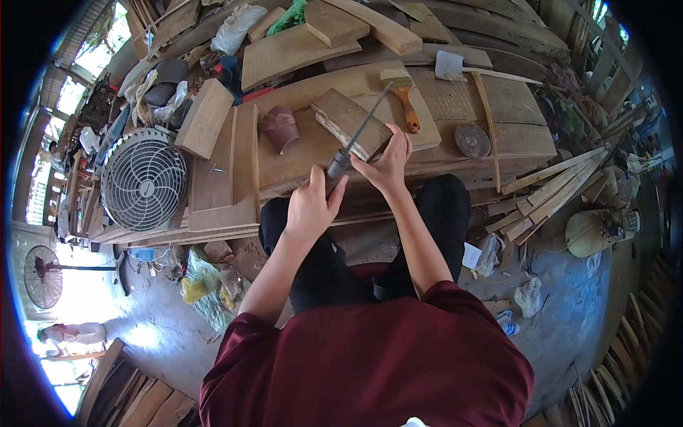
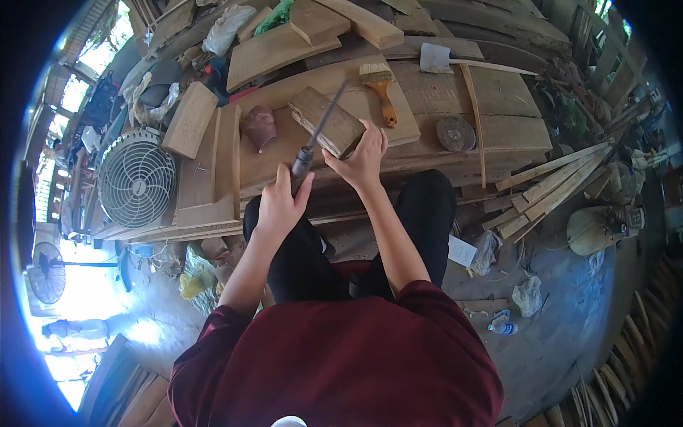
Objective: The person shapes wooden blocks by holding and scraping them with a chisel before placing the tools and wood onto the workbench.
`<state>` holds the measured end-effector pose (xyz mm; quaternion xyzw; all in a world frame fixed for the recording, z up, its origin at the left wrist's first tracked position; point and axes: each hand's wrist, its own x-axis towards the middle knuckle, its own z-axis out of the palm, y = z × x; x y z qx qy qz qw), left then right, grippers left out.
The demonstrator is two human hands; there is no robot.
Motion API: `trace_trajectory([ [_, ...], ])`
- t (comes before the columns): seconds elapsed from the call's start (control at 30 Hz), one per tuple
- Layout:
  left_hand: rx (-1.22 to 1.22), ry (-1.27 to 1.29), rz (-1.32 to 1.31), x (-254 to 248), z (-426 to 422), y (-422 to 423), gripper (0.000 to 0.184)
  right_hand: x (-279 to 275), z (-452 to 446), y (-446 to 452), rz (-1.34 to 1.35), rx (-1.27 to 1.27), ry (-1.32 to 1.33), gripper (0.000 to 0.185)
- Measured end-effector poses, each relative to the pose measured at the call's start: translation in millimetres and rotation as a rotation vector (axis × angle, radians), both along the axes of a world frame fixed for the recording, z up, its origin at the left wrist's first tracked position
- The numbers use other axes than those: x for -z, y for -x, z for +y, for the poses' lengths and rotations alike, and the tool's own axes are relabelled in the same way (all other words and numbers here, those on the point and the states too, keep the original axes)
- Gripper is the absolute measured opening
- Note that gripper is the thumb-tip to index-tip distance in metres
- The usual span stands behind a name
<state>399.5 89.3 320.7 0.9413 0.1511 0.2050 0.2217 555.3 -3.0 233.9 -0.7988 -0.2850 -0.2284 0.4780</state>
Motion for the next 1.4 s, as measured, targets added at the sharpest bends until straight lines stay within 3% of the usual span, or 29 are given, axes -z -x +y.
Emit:
trace_trajectory([
  [0.07,-0.040,0.050,-0.034,11,5,-1,0.037,3,-1,-1,-0.026,-0.004,0.006,0.095],
  [0.17,-0.009,-0.121,0.048,16,16,-4,0.035,1,-2,-1,-0.052,-0.004,0.005,0.094],
  [0.3,-0.043,0.127,0.039,-12,3,-2,0.035,0,0,-1,-0.008,-0.013,-0.016,0.093],
  [0.4,-0.087,0.081,0.036,12,11,-6,0.035,0,-1,0,-0.040,-0.002,0.006,0.093],
  [0.5,0.025,-0.091,0.033,16,17,-6,0.036,-3,-2,0,-0.033,-0.009,0.007,0.093],
  [0.57,-0.029,0.087,0.069,-5,9,-3,0.036,-2,-2,0,-0.010,-0.009,0.003,0.093],
  [0.67,-0.027,0.139,0.027,-6,4,-5,0.038,0,-2,-1,-0.004,-0.021,-0.004,0.093],
  [0.77,0.093,-0.064,0.088,26,18,-5,0.037,3,-3,-2,-0.031,-0.033,0.004,0.094],
  [0.9,0.031,0.071,0.072,-21,-5,1,0.036,0,-2,-1,0.000,-0.025,0.002,0.095],
  [1.03,-0.067,0.110,0.078,0,5,-2,0.036,0,-2,0,0.000,-0.040,-0.007,0.096],
  [1.1,0.006,-0.025,0.128,3,13,0,0.035,0,-3,-1,0.007,-0.051,0.018,0.096],
  [1.13,-0.029,0.107,0.186,-1,13,1,0.034,-1,-2,-2,0.005,-0.050,0.015,0.096],
  [1.4,-0.048,0.136,0.028,-5,7,14,0.034,-1,-1,-1,-0.027,-0.029,-0.019,0.094],
])
